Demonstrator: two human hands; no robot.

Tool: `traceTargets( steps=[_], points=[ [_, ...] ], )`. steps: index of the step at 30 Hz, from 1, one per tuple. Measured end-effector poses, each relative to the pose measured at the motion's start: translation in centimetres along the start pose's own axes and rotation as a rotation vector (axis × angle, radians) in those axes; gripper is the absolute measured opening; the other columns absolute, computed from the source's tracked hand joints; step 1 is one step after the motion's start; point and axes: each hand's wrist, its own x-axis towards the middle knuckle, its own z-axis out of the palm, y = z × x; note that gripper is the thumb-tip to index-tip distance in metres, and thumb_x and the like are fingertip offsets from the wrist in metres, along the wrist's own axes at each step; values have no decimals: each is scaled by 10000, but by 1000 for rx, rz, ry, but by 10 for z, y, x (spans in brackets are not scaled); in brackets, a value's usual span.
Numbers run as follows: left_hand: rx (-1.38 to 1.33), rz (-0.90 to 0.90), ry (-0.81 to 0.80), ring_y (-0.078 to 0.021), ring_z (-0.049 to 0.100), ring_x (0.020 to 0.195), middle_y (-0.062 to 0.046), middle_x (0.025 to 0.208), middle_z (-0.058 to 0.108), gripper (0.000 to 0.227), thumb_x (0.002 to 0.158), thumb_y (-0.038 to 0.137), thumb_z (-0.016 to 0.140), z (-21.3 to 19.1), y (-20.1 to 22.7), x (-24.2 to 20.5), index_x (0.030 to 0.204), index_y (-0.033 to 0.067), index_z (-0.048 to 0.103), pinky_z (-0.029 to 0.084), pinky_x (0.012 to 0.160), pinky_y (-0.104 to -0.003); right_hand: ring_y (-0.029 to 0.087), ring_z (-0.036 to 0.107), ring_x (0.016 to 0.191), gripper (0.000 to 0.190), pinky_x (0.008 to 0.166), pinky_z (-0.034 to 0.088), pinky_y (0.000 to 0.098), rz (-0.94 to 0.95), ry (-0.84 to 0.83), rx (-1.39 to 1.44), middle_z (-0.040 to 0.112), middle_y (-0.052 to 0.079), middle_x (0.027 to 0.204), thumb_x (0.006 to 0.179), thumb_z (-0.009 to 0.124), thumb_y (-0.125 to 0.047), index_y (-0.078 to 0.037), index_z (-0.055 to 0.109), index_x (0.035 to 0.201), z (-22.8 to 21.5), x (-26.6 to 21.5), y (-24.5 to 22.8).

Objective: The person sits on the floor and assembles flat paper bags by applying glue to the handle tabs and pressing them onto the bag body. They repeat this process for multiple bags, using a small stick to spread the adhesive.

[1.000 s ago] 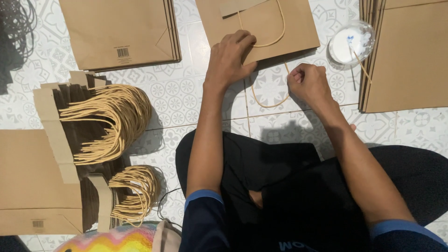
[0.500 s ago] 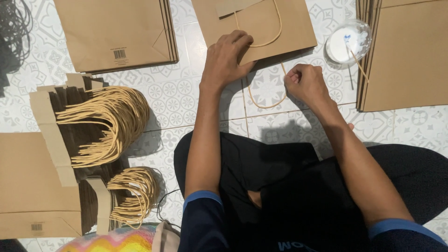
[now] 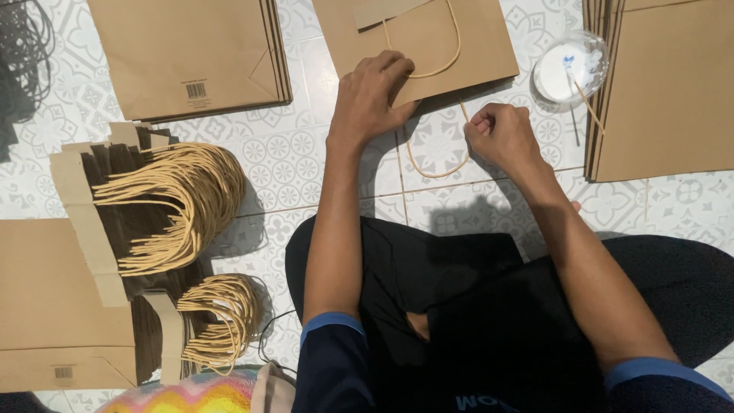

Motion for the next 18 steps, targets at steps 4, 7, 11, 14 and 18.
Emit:
traceTargets(
  steps=[4, 7, 11, 14, 18],
  points=[
    [13, -4, -22, -243, 680, 978, 35, 1133, 688, 451, 656, 285, 811, -1, 0, 1, 1070, 155, 688, 551, 799, -398, 134, 515, 485, 146, 486, 441, 271, -8, 13, -8, 607, 46, 572, 859, 687, -63, 68, 725, 807, -1, 1, -1],
    [7, 3, -10, -230, 677, 981, 44, 1138, 676, 464, 663, 280, 833, 0, -1, 0, 1086, 167, 680, 543, 827, -394, 141, 536, 508, 154, 496, 454, 269, -25, 6, 5, 627, 66, 603, 861, 715, -70, 81, 728, 834, 0, 1, 1],
    [2, 19, -2, -241, 680, 973, 34, 1137, 679, 462, 668, 288, 832, 0, -1, 0, 1085, 160, 679, 547, 811, -395, 135, 527, 496, 133, 488, 444, 265, 9, -10, 3, 618, 53, 591, 853, 697, -56, 71, 729, 831, 0, 0, -1],
    [3, 19, -2, -244, 684, 970, 30, 1122, 684, 462, 663, 273, 831, -1, 0, 1, 1084, 153, 682, 552, 810, -395, 142, 542, 508, 127, 495, 451, 270, -13, -1, 2, 630, 65, 604, 846, 692, -44, 76, 733, 839, 1, 0, 1],
    [-7, 30, -4, -247, 682, 948, 22, 1108, 683, 447, 659, 260, 823, -3, 1, 1, 1065, 145, 676, 545, 792, -392, 144, 539, 507, 122, 505, 455, 279, -16, 4, -10, 623, 64, 592, 835, 677, -37, 71, 734, 835, 2, 0, 2]
  ],
)
